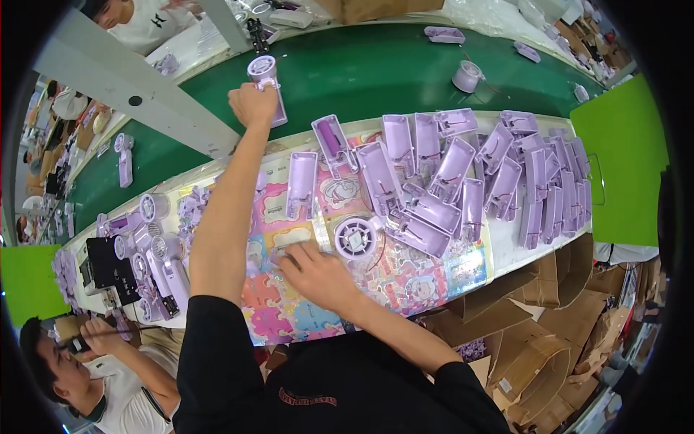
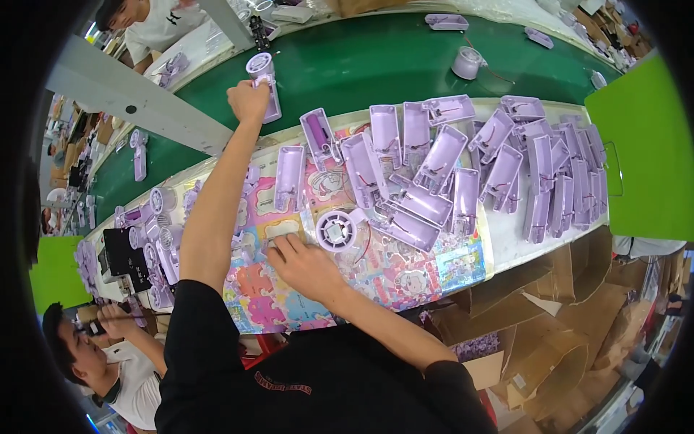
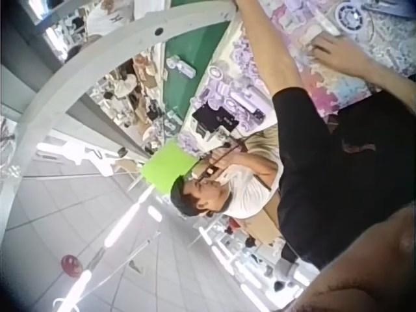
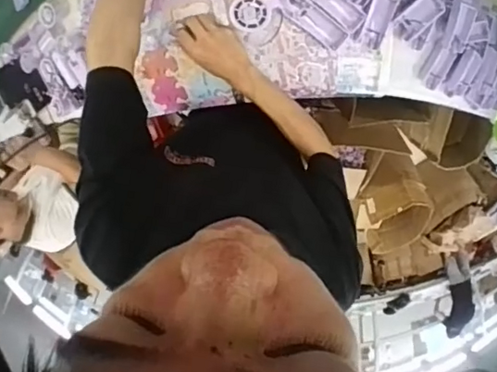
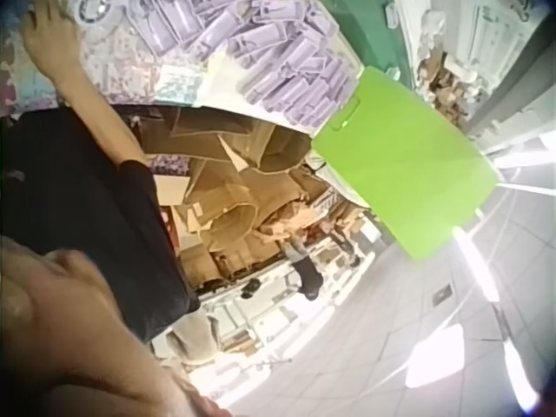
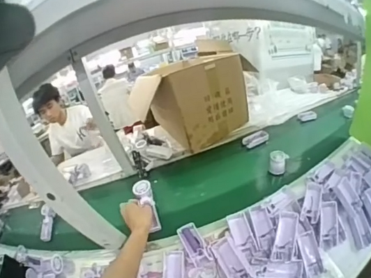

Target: The person assembles small purple handheld fans by hand, attaching motor units, fan blades, and plastic components to purple fan casings, then applying stickers.

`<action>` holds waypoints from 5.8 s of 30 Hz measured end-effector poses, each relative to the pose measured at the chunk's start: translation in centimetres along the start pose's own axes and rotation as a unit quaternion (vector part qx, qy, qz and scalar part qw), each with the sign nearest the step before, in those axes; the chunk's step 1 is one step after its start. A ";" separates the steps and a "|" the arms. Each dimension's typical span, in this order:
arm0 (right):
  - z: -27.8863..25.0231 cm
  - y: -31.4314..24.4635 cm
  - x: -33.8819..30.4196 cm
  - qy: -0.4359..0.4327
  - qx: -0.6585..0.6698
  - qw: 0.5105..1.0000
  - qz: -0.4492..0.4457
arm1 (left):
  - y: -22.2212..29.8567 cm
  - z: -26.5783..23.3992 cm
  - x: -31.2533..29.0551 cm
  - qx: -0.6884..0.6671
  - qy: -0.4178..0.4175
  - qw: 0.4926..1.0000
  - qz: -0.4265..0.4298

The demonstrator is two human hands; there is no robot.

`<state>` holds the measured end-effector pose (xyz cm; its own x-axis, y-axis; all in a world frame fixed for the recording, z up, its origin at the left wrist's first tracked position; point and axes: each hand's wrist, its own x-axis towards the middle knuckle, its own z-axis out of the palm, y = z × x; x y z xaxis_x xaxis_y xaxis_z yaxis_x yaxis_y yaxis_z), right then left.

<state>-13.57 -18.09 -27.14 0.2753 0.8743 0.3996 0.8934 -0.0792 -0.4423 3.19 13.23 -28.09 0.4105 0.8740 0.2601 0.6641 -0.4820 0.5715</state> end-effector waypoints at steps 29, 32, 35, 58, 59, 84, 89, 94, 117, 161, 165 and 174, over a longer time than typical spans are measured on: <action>-10.7 -3.1 -9.4 0.247 0.204 0.882 0.344 | 0.3 -19.8 -32.4 -0.292 -0.239 0.853 0.362; -10.1 -4.0 -8.2 0.215 0.305 0.849 0.373 | 0.0 -20.8 -33.1 -0.313 -0.206 0.862 0.341; -9.6 -4.1 -8.2 0.235 0.347 0.828 0.371 | -0.5 -22.0 -33.3 -0.273 -0.196 0.864 0.375; -10.0 -4.7 -7.4 0.098 0.433 0.837 0.319 | -2.8 -22.3 -34.2 -0.455 -0.407 0.790 0.053; -9.9 -4.8 -7.3 0.104 0.433 0.838 0.314 | -2.7 -22.2 -34.2 -0.455 -0.408 0.790 0.053; -11.4 -0.1 -7.1 0.103 0.439 0.814 0.366 | -2.4 -19.6 -27.6 -0.248 -0.210 0.912 0.250; -9.7 1.3 -5.9 -0.072 0.188 0.921 0.332 | -1.8 -16.7 -19.9 0.030 -0.168 0.874 0.456; -9.0 -2.0 -6.7 0.123 -0.014 0.970 0.210 | -1.1 -15.0 -17.6 0.081 -0.199 0.808 0.548; -10.7 -5.1 -13.0 0.128 0.188 0.927 0.297 | -2.6 -18.8 -22.1 -0.206 -0.622 0.711 0.256; -10.9 -3.1 -7.5 0.026 0.034 0.992 0.119 | -1.7 -20.6 -24.6 -0.198 -0.652 0.698 0.220; -10.7 -2.9 -7.3 0.048 -0.011 0.995 0.089 | -1.8 -20.5 -24.9 -0.217 -0.625 0.717 0.220; -10.4 -1.7 -6.7 0.126 -0.081 0.989 -0.003 | -1.8 -19.8 -25.3 -0.250 -0.564 0.748 0.246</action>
<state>-13.23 -28.84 -20.74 0.3306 0.7302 0.5980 0.9351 -0.1678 -0.3120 -20.76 -6.85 -20.28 0.9814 -0.1442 -0.1263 0.0592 -0.3985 0.9152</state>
